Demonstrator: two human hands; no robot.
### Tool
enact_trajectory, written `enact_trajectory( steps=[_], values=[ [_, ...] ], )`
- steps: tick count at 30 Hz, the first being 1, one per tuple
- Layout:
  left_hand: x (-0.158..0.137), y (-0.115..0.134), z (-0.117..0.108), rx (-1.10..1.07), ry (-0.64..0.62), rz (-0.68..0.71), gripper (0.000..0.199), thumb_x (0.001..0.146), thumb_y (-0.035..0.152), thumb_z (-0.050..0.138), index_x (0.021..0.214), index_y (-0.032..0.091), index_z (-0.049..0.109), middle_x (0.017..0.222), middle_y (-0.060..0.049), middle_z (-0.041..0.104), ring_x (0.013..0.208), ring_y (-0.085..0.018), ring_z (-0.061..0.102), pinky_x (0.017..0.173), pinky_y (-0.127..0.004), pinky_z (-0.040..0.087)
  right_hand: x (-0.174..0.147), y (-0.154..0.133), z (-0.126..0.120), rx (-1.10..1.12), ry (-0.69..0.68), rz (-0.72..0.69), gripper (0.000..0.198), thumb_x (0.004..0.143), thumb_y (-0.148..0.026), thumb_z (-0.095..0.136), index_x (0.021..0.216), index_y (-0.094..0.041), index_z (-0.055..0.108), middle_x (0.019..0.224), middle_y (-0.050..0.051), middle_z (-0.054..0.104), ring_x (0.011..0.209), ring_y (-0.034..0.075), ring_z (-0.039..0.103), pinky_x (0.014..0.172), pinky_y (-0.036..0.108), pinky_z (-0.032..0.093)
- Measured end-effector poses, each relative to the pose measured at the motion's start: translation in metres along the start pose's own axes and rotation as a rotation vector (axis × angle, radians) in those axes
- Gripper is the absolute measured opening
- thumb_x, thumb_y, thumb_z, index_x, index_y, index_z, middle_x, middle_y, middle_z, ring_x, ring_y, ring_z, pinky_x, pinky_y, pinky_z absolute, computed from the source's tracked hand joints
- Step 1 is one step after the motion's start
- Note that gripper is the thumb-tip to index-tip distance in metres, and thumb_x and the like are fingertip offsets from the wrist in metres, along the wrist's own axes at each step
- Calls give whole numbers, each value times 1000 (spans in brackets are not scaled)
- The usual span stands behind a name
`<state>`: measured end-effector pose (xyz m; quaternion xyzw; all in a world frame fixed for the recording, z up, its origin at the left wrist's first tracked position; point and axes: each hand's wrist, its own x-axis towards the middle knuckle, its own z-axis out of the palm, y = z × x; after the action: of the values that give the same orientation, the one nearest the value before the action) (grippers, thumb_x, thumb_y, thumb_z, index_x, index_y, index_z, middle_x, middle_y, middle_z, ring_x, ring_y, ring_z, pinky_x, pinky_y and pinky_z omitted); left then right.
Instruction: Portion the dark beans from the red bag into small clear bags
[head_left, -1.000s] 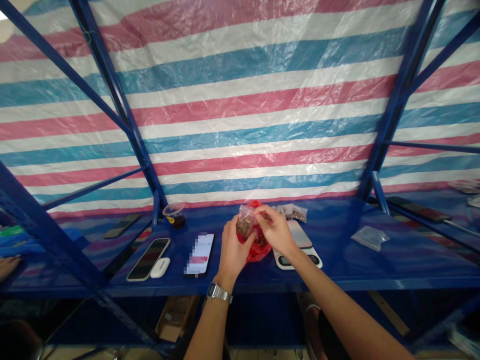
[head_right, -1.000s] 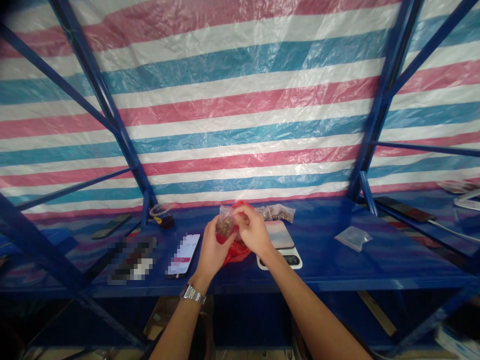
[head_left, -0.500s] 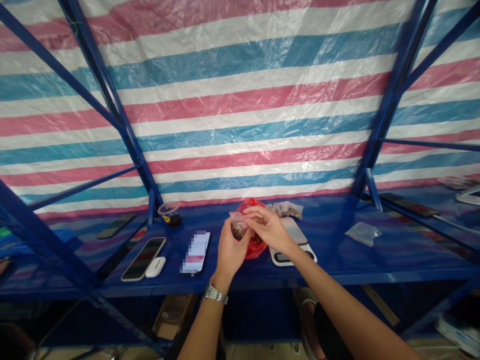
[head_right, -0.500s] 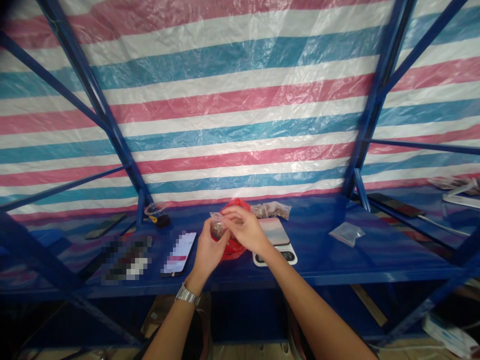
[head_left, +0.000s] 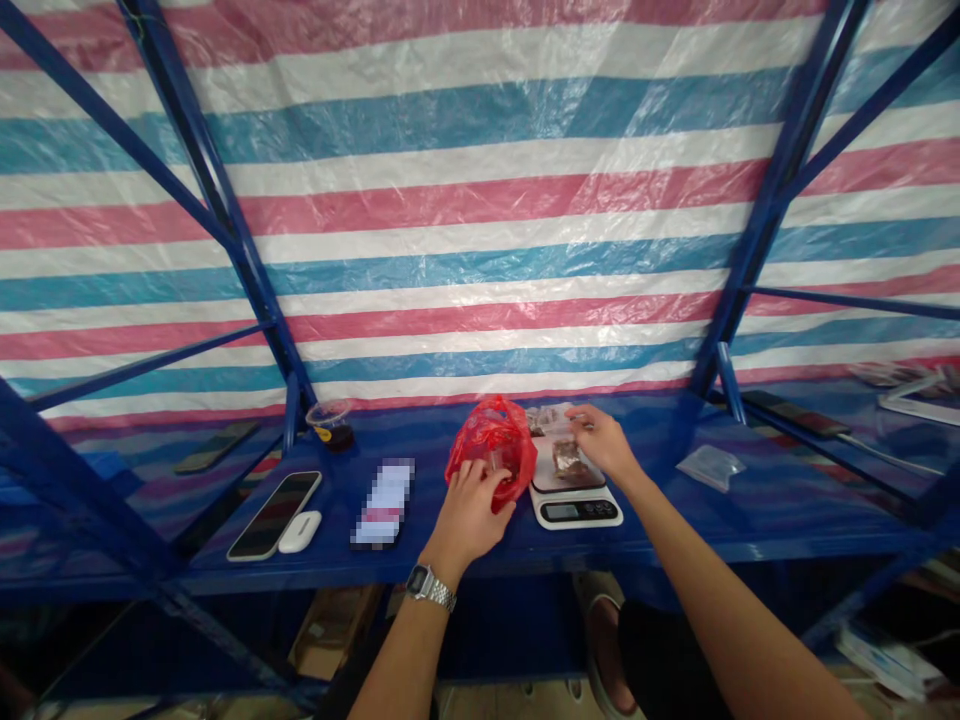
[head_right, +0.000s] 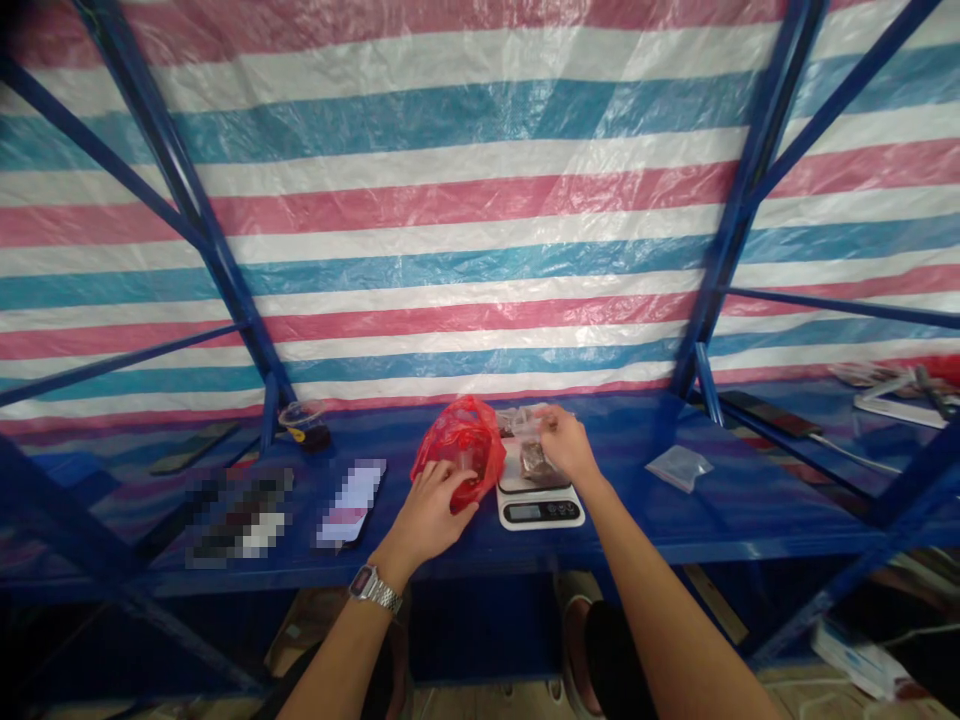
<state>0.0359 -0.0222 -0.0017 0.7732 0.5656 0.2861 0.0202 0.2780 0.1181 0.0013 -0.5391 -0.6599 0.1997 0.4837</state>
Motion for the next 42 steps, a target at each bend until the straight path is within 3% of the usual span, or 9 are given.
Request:
enact_trajectory(
  steps=[4,8,14,19,23,26,42],
  values=[
    [3,-13,12,93,-3,-141,31,93,22,61,123,20,71,118,-13,65,117,-30,57,106,-46,45,-5,27,5,-186,-81,-16,26,82,-18,57,100,-23,75,88,5,79,85,24,74,79,31,52],
    [8,-16,13,150,53,-237,30,95,24,57,120,16,72,119,-16,67,116,-32,60,105,-47,45,-5,32,5,-223,-50,-96,25,91,-26,55,104,-24,75,103,8,80,98,25,74,87,32,53],
    [9,-7,2,96,192,-171,42,95,46,60,126,19,67,120,-15,68,115,-35,60,104,-51,46,1,26,-8,-189,82,-48,30,95,-33,49,102,-20,76,106,11,79,99,27,72,88,35,52],
    [14,-8,-11,-34,365,-168,31,102,37,47,118,21,67,117,-12,70,112,-32,61,102,-49,48,0,21,-17,-130,164,-62,32,94,-35,48,100,-19,76,102,11,79,91,25,72,85,35,52],
    [16,-12,-13,-240,286,-106,23,101,25,46,101,23,69,106,-7,72,102,-23,67,97,-39,51,-1,16,-22,-111,165,-69,32,93,-35,49,99,-20,76,100,10,79,88,24,71,84,34,52],
    [15,-11,-11,-311,245,-65,22,100,23,48,99,23,70,104,-5,73,95,-20,69,90,-34,53,-2,15,-22,-121,135,-60,32,93,-36,49,99,-20,76,99,9,79,87,24,71,84,35,52],
    [16,-1,-12,-299,284,-90,21,100,28,51,99,24,72,102,-3,77,92,-19,72,87,-32,53,-3,34,-13,-177,17,-53,29,97,-37,50,100,-22,74,102,9,79,97,27,74,85,34,52]
  ],
)
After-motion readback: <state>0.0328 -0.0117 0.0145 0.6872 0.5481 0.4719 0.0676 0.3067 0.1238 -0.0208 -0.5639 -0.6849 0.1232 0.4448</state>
